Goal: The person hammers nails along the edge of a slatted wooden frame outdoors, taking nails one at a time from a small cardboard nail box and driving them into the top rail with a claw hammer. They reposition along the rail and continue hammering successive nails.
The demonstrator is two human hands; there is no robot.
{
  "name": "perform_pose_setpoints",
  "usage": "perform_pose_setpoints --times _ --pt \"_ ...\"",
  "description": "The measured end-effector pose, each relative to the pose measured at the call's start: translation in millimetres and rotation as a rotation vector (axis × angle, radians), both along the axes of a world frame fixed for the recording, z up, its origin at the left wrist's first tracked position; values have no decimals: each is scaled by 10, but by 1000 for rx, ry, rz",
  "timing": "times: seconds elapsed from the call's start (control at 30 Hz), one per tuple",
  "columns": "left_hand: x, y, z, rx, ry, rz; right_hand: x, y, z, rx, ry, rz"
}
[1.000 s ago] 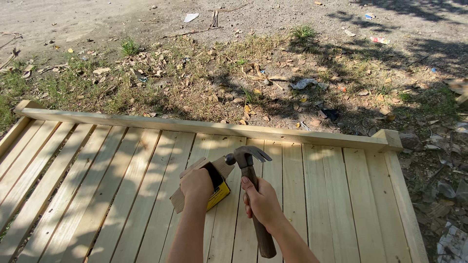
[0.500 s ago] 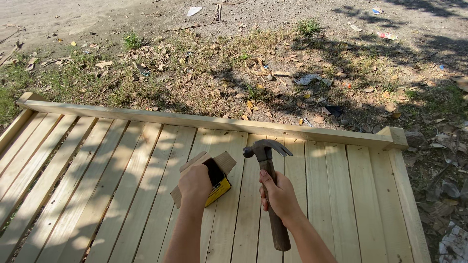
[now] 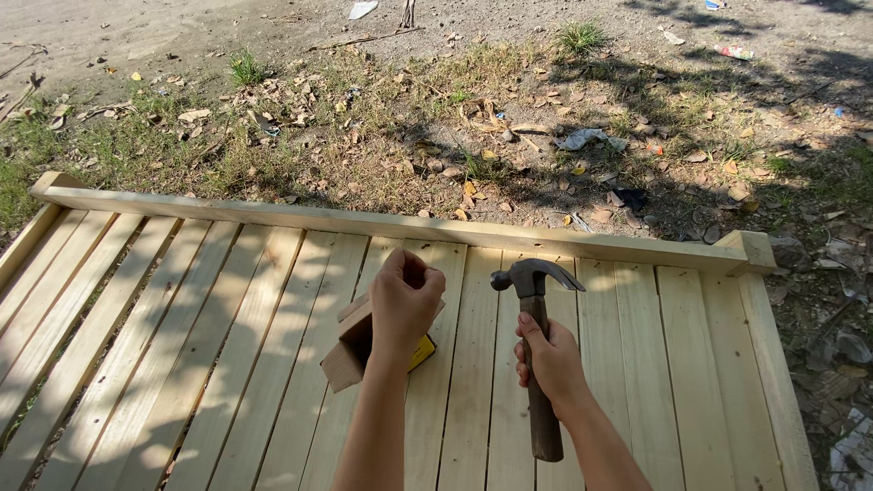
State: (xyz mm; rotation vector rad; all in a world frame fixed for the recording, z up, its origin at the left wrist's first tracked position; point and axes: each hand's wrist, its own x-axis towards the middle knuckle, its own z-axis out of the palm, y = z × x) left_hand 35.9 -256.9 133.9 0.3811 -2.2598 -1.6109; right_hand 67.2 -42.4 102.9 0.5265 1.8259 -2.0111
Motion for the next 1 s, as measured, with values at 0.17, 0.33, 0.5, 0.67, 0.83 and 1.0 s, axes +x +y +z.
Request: perform_pose_setpoints --times 0.17,0.33,0.5,0.67,0.83,1.0 --pt "-285 740 -696 585 -82 -92 -60 142 -215 63 -26 -41" --pt "-409 889 -1291 418 -130 44 -155 276 -563 95 -68 -112" --pt "-636 821 -1595 -79 8 158 -301 271 -834 138 6 -118" --pt "-1012 769 -1746 -410 100 239 -467 136 -940 515 133 -15" --pt "-1183 744 -1805 -431 -40 296 -486 74 -981 660 331 -22" --pt "-1177 765 -1833 -494 -75 300 -467 82 -991 652 290 -14"
